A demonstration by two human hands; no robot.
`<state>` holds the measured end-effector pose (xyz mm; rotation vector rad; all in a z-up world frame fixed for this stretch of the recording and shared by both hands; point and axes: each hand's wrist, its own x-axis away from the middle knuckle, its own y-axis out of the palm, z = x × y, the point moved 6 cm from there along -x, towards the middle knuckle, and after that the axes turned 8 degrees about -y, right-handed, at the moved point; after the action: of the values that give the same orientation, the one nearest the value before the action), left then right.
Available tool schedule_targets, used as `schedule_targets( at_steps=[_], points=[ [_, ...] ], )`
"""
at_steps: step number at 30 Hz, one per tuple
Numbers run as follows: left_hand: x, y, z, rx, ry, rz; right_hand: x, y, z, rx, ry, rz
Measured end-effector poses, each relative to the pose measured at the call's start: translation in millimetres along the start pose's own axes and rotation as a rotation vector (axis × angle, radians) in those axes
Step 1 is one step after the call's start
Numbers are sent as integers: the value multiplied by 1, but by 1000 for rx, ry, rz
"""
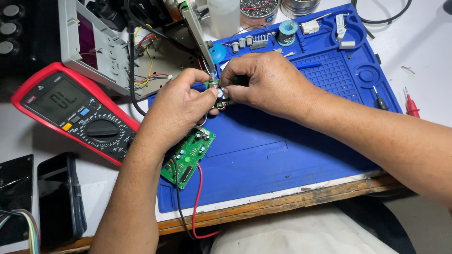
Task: The person solders components onto a green circuit board using a soldering iron and solder wire. They then use a multimeter to test the connections on the board and later use a desoldering pump to remove solder from a component.
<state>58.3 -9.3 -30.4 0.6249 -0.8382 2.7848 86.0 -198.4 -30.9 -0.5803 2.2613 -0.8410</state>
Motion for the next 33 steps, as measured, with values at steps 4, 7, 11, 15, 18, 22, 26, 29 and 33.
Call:
schedule_targets(
  at_steps=[4,7,11,15,18,22,26,29,33],
  points=[
    [0,0,-1,3,4,-2,1,1,0,20,0,-10],
    [-1,0,-1,2,16,-2,2,3,2,54,7,-20],
    [0,0,0,-3,4,-1,4,4,1,104,-17,-12],
    [0,0,1,21,-20,-12,4,3,2,70,-4,-26],
    [1,-1,3,45,-46,-21,1,1,5,-24,-8,-57],
    [4,-3,4,-42,-29,16,4,-6,5,-22,-11,-133],
    [1,-6,1,-272,72,106,13,-5,7,42,-65,-229],
    [0,-8,4,-493,159,208,17,-3,6,98,-93,-195],
    [13,-7,14,-632,476,346,17,-2,8,127,-52,-175]
  ],
)
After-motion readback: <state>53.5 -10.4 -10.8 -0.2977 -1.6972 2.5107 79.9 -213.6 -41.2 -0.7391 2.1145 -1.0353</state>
